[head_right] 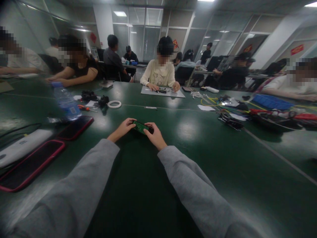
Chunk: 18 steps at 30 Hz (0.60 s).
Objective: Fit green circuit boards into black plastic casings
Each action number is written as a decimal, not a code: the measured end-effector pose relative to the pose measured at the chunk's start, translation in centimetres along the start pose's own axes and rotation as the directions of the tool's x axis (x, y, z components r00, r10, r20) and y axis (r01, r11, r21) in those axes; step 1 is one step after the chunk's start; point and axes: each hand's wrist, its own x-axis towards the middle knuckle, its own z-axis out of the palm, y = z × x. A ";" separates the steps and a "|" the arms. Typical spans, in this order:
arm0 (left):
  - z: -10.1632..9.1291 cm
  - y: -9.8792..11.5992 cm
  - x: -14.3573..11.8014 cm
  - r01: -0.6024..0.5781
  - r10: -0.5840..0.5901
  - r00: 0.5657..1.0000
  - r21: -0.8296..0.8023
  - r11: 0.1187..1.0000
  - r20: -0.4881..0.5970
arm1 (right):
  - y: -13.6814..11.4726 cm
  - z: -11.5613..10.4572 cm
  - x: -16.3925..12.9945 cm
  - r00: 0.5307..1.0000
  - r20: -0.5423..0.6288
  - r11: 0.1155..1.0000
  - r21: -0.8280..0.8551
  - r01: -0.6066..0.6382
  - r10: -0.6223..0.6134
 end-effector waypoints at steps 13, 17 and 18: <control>0.4 -0.6 0.0 -0.004 0.007 0.994 0.037 0.999 -0.106 | -0.4 0.3 -0.2 0.997 -0.027 0.990 -0.120 0.074 -0.078; 0.3 -0.2 -0.3 -0.060 0.072 0.991 0.105 0.993 -0.114 | -0.6 0.3 -0.3 0.991 -0.030 0.960 -0.256 0.115 -0.127; 0.3 -0.1 -0.4 -0.063 0.076 0.991 0.121 0.991 -0.112 | -0.7 0.3 -0.3 0.990 -0.026 0.950 -0.288 0.122 -0.135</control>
